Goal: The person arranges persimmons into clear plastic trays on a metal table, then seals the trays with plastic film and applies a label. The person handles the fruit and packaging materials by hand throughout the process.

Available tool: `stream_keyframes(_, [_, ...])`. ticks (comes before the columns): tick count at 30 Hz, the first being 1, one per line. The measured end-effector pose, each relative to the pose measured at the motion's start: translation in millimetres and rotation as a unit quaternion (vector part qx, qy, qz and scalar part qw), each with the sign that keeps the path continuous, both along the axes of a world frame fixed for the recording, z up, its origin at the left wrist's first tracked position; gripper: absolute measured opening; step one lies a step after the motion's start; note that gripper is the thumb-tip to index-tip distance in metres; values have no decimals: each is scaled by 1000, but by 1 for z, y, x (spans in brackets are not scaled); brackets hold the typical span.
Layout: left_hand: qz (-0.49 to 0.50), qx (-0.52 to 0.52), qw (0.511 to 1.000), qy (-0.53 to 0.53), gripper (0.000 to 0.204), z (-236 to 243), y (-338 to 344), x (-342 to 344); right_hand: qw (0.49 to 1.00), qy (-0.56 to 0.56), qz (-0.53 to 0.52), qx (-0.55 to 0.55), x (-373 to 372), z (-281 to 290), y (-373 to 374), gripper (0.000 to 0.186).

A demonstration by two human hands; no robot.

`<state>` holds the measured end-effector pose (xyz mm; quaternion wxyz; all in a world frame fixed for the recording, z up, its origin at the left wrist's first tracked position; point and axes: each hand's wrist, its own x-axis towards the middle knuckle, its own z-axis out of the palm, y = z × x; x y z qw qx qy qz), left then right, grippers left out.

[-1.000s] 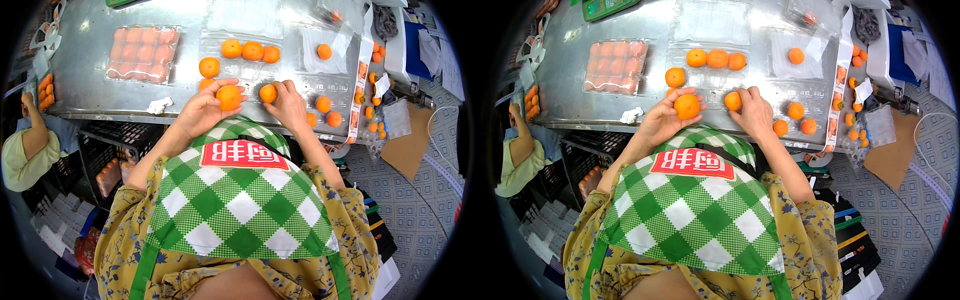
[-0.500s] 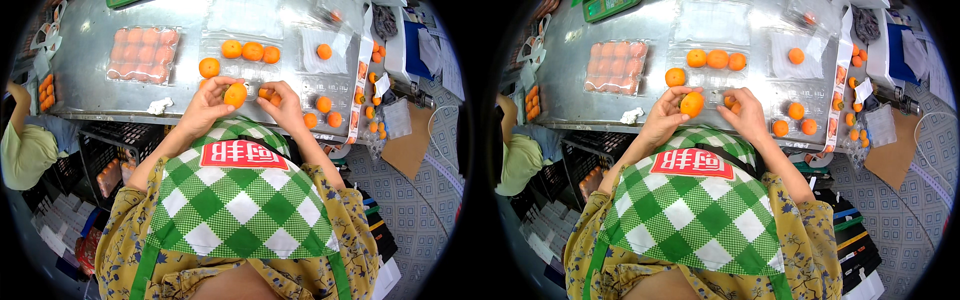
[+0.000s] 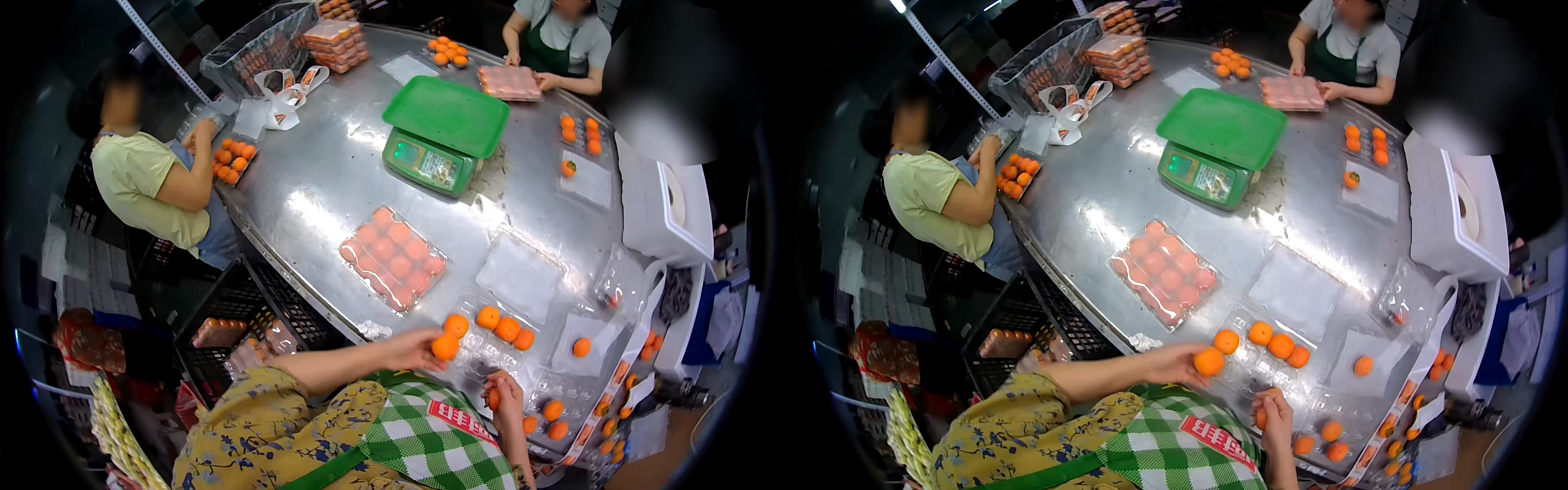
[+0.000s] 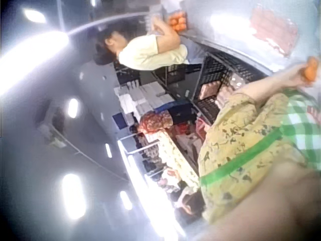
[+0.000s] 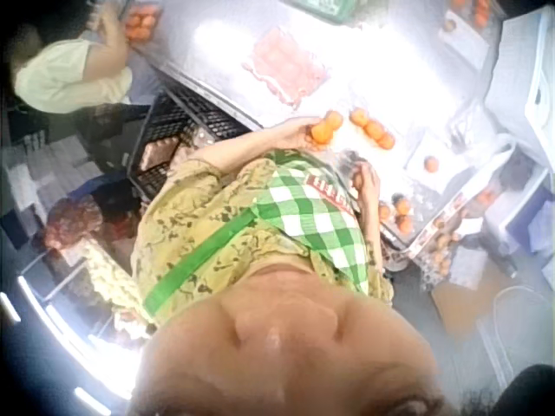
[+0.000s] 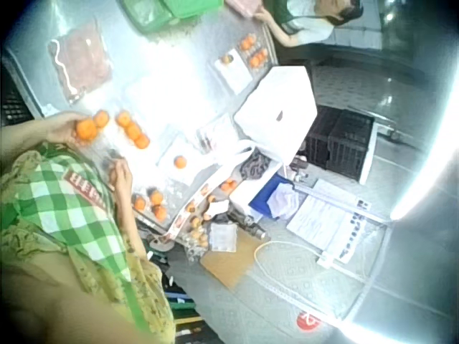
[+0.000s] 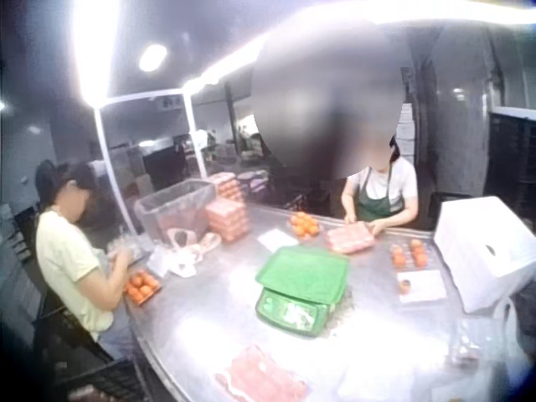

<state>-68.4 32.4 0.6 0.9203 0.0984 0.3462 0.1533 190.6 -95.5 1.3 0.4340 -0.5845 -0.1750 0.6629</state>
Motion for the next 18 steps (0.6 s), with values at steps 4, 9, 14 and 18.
stream_keyframes(4, [99, 124, 987, -20, 44, 34, 97, -55, 991, 99, -78, -42, 1, 9, 6, 33])
stream_keyframes(9, [376, 433, 817, 61, 49, 152, 317, -210, 981, 168, -84, -48, -7, 20, 14, 37])
stream_keyframes(14, [490, 451, 738, 104, 83, 286, 378, -330, 969, 242, -50, 11, -23, 21, 27, 39])
stream_keyframes(18, [363, 523, 742, 209, 63, 222, 347, -190, 949, 281, -125, 62, -27, 31, 35, 36])
